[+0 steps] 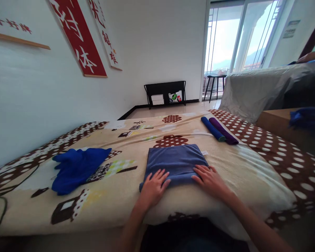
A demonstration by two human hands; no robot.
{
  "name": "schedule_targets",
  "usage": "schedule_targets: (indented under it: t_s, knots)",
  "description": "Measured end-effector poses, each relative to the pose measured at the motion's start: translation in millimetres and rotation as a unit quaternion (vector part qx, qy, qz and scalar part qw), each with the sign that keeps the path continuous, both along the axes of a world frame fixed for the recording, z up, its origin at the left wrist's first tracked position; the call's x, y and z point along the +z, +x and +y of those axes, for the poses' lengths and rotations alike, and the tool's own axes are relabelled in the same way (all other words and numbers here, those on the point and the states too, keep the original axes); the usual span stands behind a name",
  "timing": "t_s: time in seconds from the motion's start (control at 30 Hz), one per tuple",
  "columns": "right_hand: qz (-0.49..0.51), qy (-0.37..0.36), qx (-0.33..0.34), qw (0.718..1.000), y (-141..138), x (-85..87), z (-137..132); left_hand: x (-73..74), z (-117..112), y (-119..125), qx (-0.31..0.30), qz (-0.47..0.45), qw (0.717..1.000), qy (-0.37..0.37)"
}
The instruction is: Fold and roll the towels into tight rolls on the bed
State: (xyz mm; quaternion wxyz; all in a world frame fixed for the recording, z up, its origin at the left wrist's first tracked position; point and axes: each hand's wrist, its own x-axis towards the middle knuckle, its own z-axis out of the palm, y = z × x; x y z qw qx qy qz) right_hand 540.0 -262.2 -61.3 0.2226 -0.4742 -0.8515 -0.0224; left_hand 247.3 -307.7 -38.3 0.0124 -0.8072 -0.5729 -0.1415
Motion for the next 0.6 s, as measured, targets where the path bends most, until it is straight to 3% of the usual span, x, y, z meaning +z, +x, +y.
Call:
schedule_targets:
  t_s: [0.1, 0.17, 0.3, 0.37, 0.43, 0.6]
  knots:
    - [-0.006, 0.028, -0.051, 0.998, 28, -4.5, 1, -5.9, -8, -22, 0.097, 0.025, 0.994, 0.053]
    - [0.004, 0.039, -0.019, 0.999, 24, 2.1, -6, -2.7, -14, -13, 0.104, 0.032, 0.990, 0.085]
    - [0.026, -0.007, 0.118, 0.993, -22, 21.2, -17, 11.2, -13, 34, -0.096, -0.003, 0.995, 0.033]
    - [0.025, -0.033, 0.129, 0.991, -35, 23.5, -13, 13.5, -8, 46, -0.134, -0.028, 0.991, -0.005]
    - [0.022, -0.042, 0.098, 0.994, -31, 18.8, -4, 10.5, -2, 39, -0.090, -0.030, 0.995, -0.019]
    - [0.004, -0.029, -0.013, 0.999, 29, -4.1, 13, -6.3, -4, -22, 0.040, 0.030, 0.998, 0.024]
